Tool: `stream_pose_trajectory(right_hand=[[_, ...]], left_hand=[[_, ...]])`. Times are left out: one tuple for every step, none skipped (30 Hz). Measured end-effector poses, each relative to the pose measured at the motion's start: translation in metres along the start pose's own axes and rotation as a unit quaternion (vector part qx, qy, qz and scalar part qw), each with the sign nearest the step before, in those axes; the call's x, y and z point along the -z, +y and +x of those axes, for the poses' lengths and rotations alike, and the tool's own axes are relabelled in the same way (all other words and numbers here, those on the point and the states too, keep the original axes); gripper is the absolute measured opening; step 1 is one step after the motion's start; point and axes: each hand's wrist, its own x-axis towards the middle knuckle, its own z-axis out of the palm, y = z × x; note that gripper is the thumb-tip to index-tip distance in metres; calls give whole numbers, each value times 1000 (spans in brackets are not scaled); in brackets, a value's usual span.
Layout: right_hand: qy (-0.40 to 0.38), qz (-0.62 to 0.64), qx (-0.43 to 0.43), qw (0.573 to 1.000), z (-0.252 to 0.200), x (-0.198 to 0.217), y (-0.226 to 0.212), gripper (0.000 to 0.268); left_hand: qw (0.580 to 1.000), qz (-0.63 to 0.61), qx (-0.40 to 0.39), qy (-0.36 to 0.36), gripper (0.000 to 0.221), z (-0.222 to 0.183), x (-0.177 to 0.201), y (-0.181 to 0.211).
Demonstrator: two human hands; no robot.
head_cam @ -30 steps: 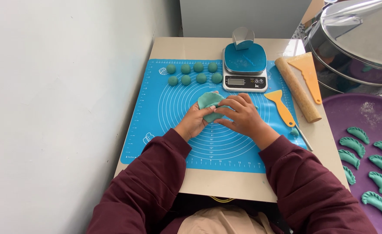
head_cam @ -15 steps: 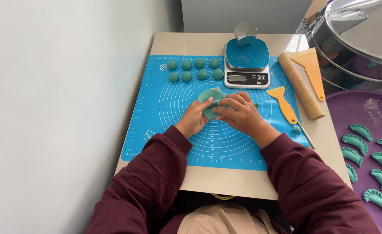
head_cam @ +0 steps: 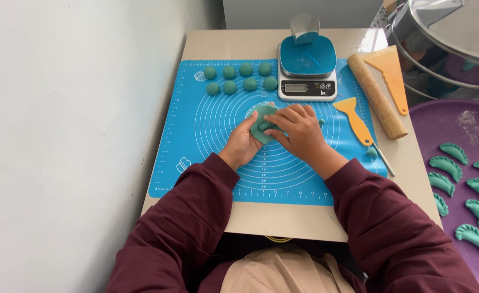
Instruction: Rolling out dough balls and hand-shaping them into filled pastries with crimped edges
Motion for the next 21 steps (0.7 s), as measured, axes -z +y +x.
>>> stream_pose_trajectory(right_hand=[[1, -15, 30, 999, 1, 1, -1, 34], [-1, -14, 28, 1000, 2, 1, -1, 34], [-1, -22, 27, 999, 3, 1, -2, 27], [0, -31, 26, 999, 3, -1, -1, 20], [-2, -30, 25, 999, 3, -3, -1, 20], [-6, -33, 12, 999, 2, -5, 0, 19], [-10, -36, -1, 999, 1, -6, 0, 18], [-11, -35, -1, 999, 0, -7, 1, 18], [-9, -19, -7, 1000, -1, -7, 2, 17], [-6, -2, -12, 1000, -1, -7, 2, 16], [-6, -3, -12, 1000, 0, -6, 2, 16], [-1, -9, 8, 1000, 0, -6, 2, 18], [5, -15, 28, 999, 1, -6, 1, 20], [5, -15, 28, 999, 1, -6, 1, 20], [10, -14, 36, 999, 1, -6, 1, 20], [16, -14, 44, 999, 1, -6, 2, 21], [16, -15, 43, 999, 0, -4, 4, 21], [27, 15, 18, 999, -1, -1, 7, 25], [38, 45, -7, 998, -3, 3, 11, 28], [38, 45, -7, 998, -3, 7, 17, 28], [69, 52, 1, 996, -3, 13, 24, 31]], left_hand=[[1000, -2, 3, 3, 50, -1, 1, -1], [1000, -1, 2, -2, 50, -1, 2, 0], [1000, 0, 2, -7, 50, -1, 2, 0], [1000, -1, 3, -6, 50, -1, 1, 0], [1000, -6, 6, -6, 51, -1, 0, 0], [1000, -10, 8, -6, 52, -1, -1, 1], [1000, -11, 9, -5, 52, -1, -2, 0], [1000, -12, 12, 0, 52, -1, -2, 1], [1000, -13, 15, 6, 52, -2, -2, 1], [1000, -13, 15, 5, 52, -1, -2, 1], [1000, -8, 16, 8, 52, -1, -2, 1], [1000, -4, 18, 11, 53, -1, -1, 1], [1000, -4, 18, 11, 53, 0, 1, 1], [1000, 3, 20, 10, 52, 1, 3, 0], [1000, 10, 21, 9, 52, 2, 5, 0], [1000, 10, 21, 8, 52, 3, 6, -1], [999, 22, 26, 13, 49, 4, 7, -1], [999, 34, 31, 17, 46, 4, 7, -1], [999, 35, 31, 17, 46, 3, 7, -1], [996, 83, 16, 18, 46, 2, 5, 0], [991, 131, 2, 19, 49, 1, 3, 1]])
